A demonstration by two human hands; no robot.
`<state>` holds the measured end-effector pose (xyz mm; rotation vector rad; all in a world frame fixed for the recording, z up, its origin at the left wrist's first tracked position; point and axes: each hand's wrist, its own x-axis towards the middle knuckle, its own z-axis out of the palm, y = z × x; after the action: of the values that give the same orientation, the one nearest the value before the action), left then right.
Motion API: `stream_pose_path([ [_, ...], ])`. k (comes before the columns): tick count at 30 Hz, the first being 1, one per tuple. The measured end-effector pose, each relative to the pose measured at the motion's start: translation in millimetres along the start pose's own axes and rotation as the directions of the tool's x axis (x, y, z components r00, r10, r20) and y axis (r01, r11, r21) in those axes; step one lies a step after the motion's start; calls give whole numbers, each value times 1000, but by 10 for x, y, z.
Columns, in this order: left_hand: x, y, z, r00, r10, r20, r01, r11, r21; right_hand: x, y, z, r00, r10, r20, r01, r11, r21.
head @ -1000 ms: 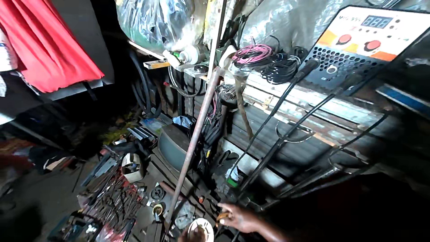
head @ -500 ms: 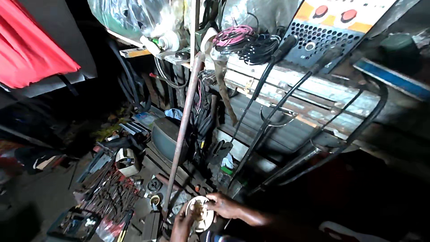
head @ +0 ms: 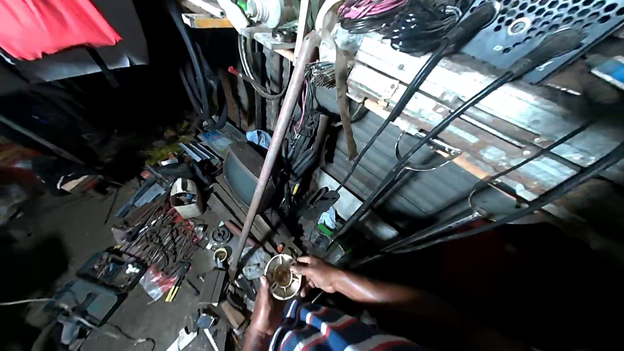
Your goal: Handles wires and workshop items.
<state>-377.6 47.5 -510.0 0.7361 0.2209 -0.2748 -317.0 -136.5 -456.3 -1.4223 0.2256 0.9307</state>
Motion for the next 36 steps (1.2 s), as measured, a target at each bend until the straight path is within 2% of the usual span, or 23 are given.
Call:
stream_pose_path([
  [3,11,20,-30,997,56,-51,-52,996,66,92,-39,-34,999,-28,33,35,976,-216],
  [5,13,48,-91,991,96,-97,-89,993,76,171,-305,-62,987,-163,-14,145,914,-380],
  [7,-23,100,-160,979,115,-168,-106,992,63,252,-839,-128,921,-370,-125,262,823,-504],
  [8,-56,126,-209,973,118,-198,-109,992,55,296,-1165,-183,854,-479,-203,305,778,-549],
  [10,-143,153,-351,958,125,-258,-114,992,57,363,-1831,-306,654,-656,-377,348,703,-620],
  [12,-259,157,-502,937,130,-325,-116,991,61,462,-2487,-456,352,-773,-528,358,632,-687],
  [13,-329,149,-579,927,134,-351,-124,991,50,552,-2794,-566,216,-785,-580,370,616,-696],
  [14,-405,135,-660,919,139,-369,-137,990,31,654,-3074,-678,123,-784,-608,395,601,-695],
  [15,-480,117,-728,910,146,-388,-155,988,8,759,-3323,-775,61,-781,-622,423,585,-692],
  [16,-552,96,-791,904,153,-400,-170,985,-8,854,-3535,-843,33,-774,-632,437,580,-687],
  [19,-757,11,-955,888,190,-419,-223,974,-32,1034,-3854,-903,90,-802,-590,548,534,-643],
  [24,-970,-80,-1082,854,201,-480,-258,965,-55,959,-3768,-1052,170,-868,-467,846,371,-383],
  [26,-978,-57,-1091,855,201,-479,-264,962,-69,761,-3744,-1088,238,-854,-463,879,392,-272],
  [28,-942,-34,-1127,858,206,-471,-266,962,-64,558,-3751,-1138,335,-819,-466,856,471,-214],
  [31,-840,33,-1165,861,208,-465,-263,963,-58,431,-3795,-1212,435,-797,-419,820,543,-182],
  [34,-722,119,-1197,857,206,-471,-236,972,-4,475,-3780,-1252,418,-807,-417,813,537,-224],
  [36,-660,116,-1254,864,228,-449,-254,967,2,560,-3738,-1306,334,-837,-432,807,491,-327],
])
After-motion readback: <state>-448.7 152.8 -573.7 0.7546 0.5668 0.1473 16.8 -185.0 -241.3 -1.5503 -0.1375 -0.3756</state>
